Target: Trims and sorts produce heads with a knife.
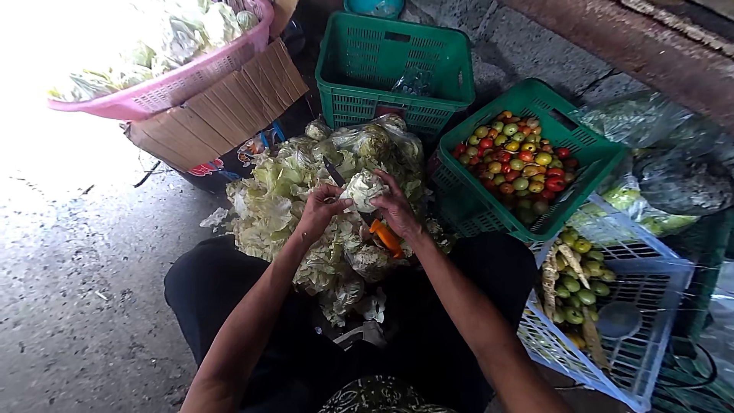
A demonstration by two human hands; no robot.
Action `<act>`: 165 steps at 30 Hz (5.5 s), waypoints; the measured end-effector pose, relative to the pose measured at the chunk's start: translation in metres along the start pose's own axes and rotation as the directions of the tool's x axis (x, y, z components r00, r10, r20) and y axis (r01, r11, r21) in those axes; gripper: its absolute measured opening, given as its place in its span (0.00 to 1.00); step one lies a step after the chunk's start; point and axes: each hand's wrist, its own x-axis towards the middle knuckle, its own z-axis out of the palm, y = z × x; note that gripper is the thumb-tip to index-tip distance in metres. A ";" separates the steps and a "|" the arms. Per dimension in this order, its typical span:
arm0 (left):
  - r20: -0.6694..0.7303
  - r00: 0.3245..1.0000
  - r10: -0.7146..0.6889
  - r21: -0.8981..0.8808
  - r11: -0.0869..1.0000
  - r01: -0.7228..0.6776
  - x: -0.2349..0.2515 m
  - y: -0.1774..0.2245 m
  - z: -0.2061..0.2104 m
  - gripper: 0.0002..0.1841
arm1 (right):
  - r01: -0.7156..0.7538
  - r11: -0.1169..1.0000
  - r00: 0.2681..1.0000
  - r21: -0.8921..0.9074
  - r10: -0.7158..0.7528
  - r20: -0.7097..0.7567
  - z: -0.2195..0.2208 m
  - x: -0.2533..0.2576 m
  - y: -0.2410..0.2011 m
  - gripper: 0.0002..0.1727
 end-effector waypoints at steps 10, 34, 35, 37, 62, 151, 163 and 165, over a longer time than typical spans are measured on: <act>-0.149 0.966 -0.210 -0.206 0.962 0.177 -0.003 0.019 0.004 0.13 | -0.007 1.000 0.989 -0.019 0.010 0.147 -0.008 0.002 0.002 0.50; 0.078 0.921 -0.381 -0.509 0.779 0.365 0.004 0.012 0.011 0.27 | 0.066 0.977 0.998 -0.204 -0.065 0.011 0.012 -0.004 -0.004 0.21; 0.071 0.921 -0.384 -0.520 0.774 0.363 0.004 0.013 0.012 0.25 | 0.081 0.972 0.997 -0.220 -0.077 0.029 0.012 -0.004 -0.004 0.20; 0.043 0.917 -0.397 -0.551 0.756 0.353 0.004 0.015 0.014 0.22 | 0.005 0.989 1.000 -0.146 -0.002 0.018 0.008 -0.003 -0.005 0.24; -0.010 0.840 -0.542 -0.362 0.785 0.502 0.007 0.008 0.019 0.42 | -0.440 0.871 0.897 0.218 0.436 0.069 0.039 0.009 0.032 0.45; 0.266 0.913 0.311 0.657 0.634 -0.407 0.001 -0.007 0.015 0.07 | -0.236 0.899 0.939 -0.369 0.113 -0.325 0.020 0.002 0.040 0.40; 0.067 0.965 0.254 0.785 0.584 -0.208 -0.001 0.004 -0.007 0.09 | -0.389 0.899 0.859 0.201 0.433 -0.273 0.011 0.012 0.023 0.28; 0.033 0.980 0.195 0.809 0.571 -0.141 0.000 0.002 -0.010 0.10 | -0.381 0.903 0.870 0.199 0.423 -0.253 0.010 0.012 0.025 0.30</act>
